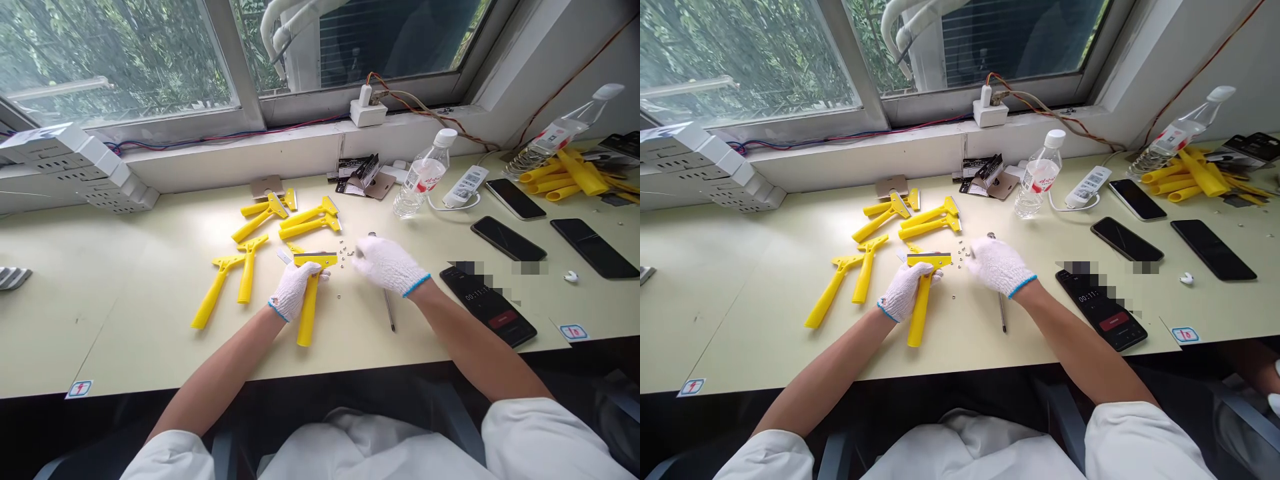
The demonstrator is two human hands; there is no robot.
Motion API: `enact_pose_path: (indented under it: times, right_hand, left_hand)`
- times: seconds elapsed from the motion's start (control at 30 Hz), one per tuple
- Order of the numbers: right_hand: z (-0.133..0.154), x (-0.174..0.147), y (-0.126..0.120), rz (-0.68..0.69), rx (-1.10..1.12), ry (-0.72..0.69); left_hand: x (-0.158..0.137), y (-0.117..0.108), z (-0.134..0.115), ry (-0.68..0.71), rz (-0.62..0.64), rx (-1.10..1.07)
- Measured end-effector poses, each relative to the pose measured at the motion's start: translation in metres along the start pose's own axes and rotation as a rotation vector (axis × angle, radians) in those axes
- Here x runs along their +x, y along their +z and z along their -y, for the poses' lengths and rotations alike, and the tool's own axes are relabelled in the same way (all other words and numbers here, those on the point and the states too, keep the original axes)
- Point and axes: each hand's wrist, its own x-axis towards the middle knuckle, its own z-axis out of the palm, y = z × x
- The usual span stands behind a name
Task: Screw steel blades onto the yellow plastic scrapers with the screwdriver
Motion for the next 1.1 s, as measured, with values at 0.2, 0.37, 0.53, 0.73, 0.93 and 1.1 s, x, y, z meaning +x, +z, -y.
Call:
enact_pose_path:
  times: [0.2, 0.37, 0.53, 0.73, 0.93, 1.1]
  right_hand:
    - [0.025, -0.012, 0.021, 0.166, 0.16, -0.192]
    - [0.027, -0.005, 0.03, 0.149, 0.104, -0.187]
    - [0.02, 0.01, 0.031, 0.023, 0.009, -0.047]
    - [0.02, 0.007, 0.042, -0.162, 0.024, -0.28]
    - [0.023, -0.011, 0.06, -0.056, 0.001, -0.664]
    - [0.01, -0.008, 0.061, 0.041, -0.017, -0.545]
  left_hand:
    - [0.005, -0.01, -0.013, 0.083, -0.024, -0.02]
    - [0.003, -0.01, -0.015, 0.095, -0.016, -0.016]
    - [0.003, -0.012, -0.015, 0.088, -0.004, -0.024]
    - [0.01, -0.015, -0.014, 0.073, -0.033, -0.047]
    - [0.011, -0.012, -0.015, 0.085, -0.06, -0.063]
    - [0.011, -0.013, -0.015, 0.044, -0.072, -0.042]
